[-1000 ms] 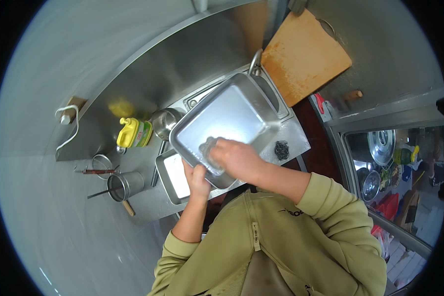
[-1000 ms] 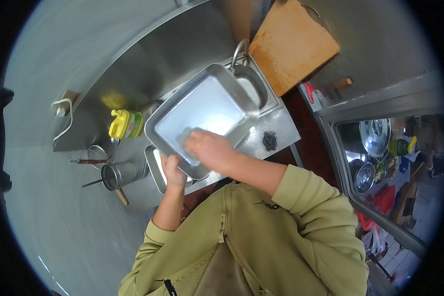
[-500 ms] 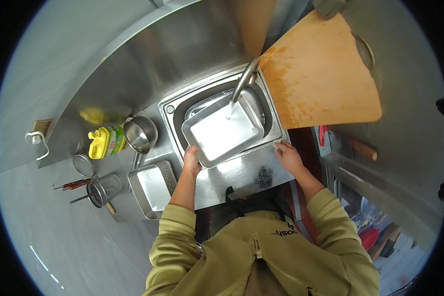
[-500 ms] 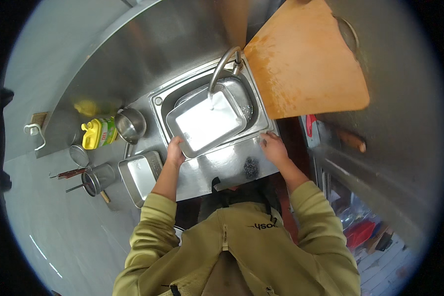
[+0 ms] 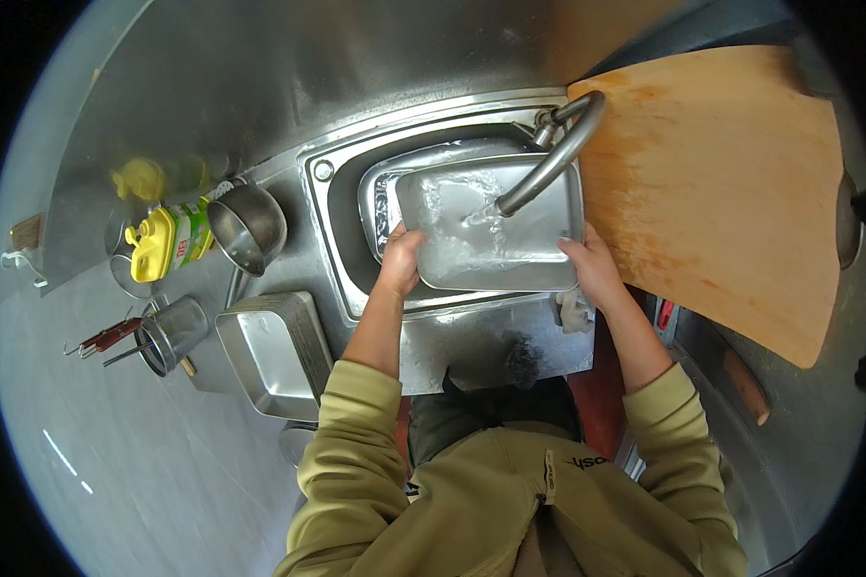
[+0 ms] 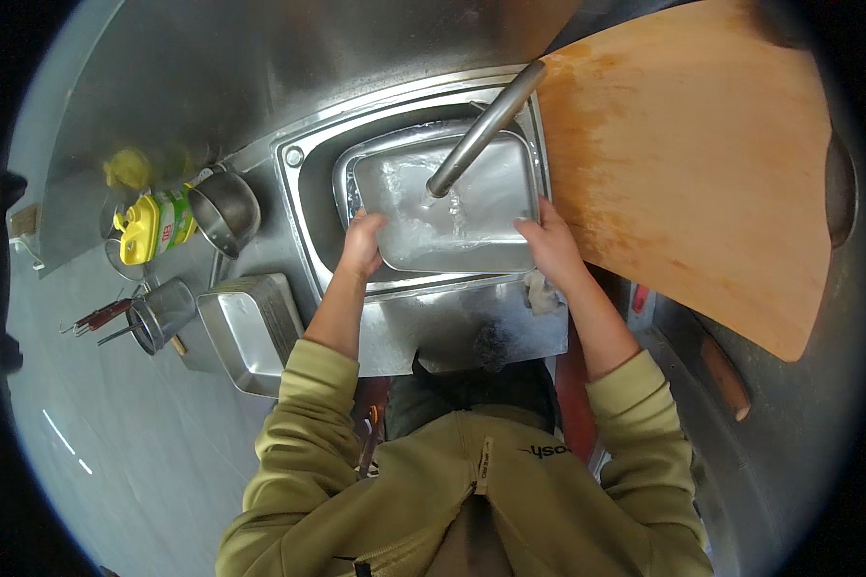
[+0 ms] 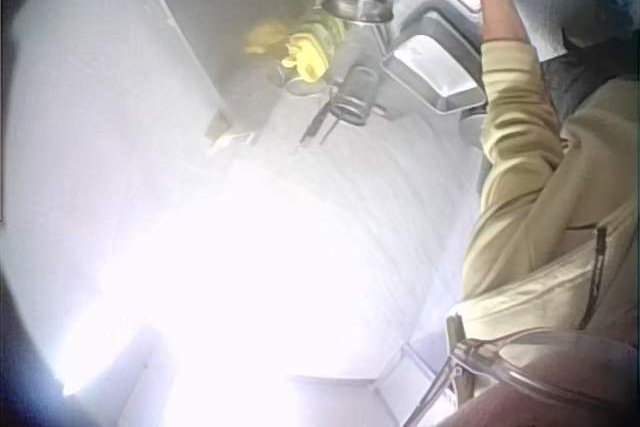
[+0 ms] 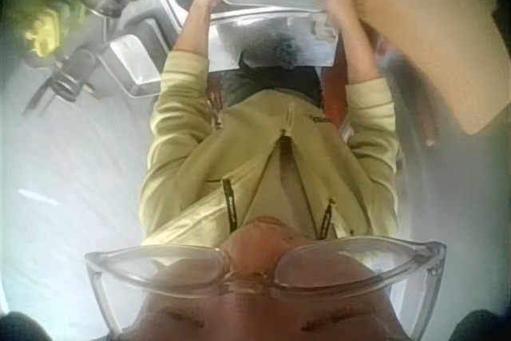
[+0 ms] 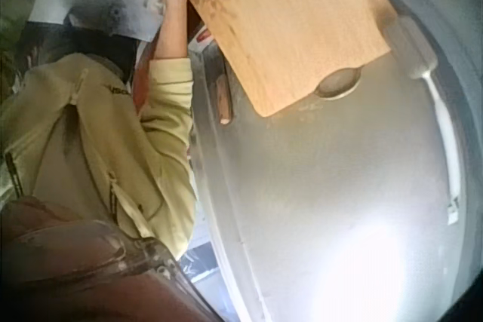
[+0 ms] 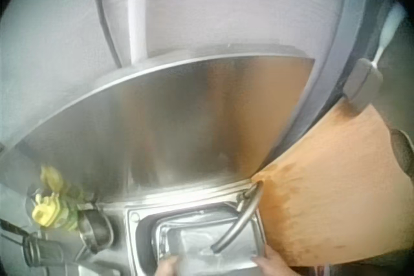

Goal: The person scrubs multiple rectangular stainless steel trays with a sponge and rinses them under running water in a sink. They handle each tray one at a time, scrubbing the interior and exterior surfaces, rinsing, and briefly inspecting before placing them aside.

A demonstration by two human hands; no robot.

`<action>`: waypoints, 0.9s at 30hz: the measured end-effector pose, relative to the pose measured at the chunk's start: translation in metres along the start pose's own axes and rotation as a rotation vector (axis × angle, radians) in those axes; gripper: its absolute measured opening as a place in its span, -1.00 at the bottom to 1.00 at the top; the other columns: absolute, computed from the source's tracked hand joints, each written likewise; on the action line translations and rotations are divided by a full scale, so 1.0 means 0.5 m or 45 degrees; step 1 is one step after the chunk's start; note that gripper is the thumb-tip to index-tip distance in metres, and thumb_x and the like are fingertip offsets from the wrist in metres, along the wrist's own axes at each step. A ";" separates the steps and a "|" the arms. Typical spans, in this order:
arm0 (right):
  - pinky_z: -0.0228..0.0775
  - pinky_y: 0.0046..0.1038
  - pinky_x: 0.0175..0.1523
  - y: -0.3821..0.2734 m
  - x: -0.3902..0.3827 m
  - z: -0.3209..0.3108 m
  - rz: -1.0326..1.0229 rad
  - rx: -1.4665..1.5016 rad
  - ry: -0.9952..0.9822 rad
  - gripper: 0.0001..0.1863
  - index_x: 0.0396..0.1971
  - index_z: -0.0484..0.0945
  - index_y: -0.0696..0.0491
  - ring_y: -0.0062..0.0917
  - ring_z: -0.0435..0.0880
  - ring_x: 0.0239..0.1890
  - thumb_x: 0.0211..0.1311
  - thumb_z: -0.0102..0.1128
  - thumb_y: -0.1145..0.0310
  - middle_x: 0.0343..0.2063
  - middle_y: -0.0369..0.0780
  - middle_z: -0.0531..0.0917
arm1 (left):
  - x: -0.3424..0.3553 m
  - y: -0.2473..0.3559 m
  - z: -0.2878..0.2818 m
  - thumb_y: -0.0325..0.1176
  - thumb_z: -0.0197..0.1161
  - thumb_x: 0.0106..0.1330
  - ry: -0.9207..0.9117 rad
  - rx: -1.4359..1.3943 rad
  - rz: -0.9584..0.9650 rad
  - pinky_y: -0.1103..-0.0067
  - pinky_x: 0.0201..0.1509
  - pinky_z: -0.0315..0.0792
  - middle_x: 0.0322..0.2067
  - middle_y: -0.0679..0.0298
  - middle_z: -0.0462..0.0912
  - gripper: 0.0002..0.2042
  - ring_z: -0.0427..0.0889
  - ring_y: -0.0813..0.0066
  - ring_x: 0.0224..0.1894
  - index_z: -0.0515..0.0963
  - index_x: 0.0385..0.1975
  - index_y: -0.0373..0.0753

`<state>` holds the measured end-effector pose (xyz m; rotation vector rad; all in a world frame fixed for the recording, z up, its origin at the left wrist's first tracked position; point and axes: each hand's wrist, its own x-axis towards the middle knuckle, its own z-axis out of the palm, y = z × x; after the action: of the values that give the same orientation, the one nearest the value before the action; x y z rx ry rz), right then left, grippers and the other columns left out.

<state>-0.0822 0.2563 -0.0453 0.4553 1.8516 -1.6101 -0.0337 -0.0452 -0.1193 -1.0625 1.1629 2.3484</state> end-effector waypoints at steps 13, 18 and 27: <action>0.28 -0.41 0.26 -0.062 -0.109 0.064 -0.539 -0.411 0.513 -0.41 0.26 0.27 0.18 -0.39 0.53 0.12 0.19 0.13 0.60 0.05 -0.06 0.54 | 0.068 -0.153 0.106 -0.27 0.18 0.35 0.052 0.164 -0.304 0.58 -0.32 0.59 -0.14 0.20 0.63 -0.67 0.66 0.45 -0.23 0.44 0.02 -0.30; 0.22 -0.42 0.31 -0.054 -0.111 0.053 -0.511 -0.269 0.454 -0.42 0.28 0.23 0.19 -0.39 0.45 0.21 0.24 0.09 0.62 0.14 -0.10 0.47 | 0.075 -0.167 0.120 -0.34 0.19 0.33 0.055 0.064 -0.323 0.43 -0.18 0.59 -0.13 0.17 0.61 -0.67 0.66 0.36 -0.17 0.40 0.03 -0.31; 0.21 -0.50 0.24 0.059 0.057 0.070 -0.420 0.041 0.256 -0.61 0.17 0.39 0.21 -0.56 0.45 0.11 0.35 0.05 0.50 0.03 -0.23 0.55 | 0.061 -0.042 0.018 -0.48 0.07 0.33 0.295 -0.213 0.029 0.35 -0.16 0.54 -0.05 0.20 0.57 -0.62 0.61 0.30 -0.09 0.34 0.17 -0.20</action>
<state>-0.0767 0.2240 -0.0880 0.3484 2.1418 -1.8698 -0.0470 -0.0263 -0.1497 -1.4171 1.0725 2.4244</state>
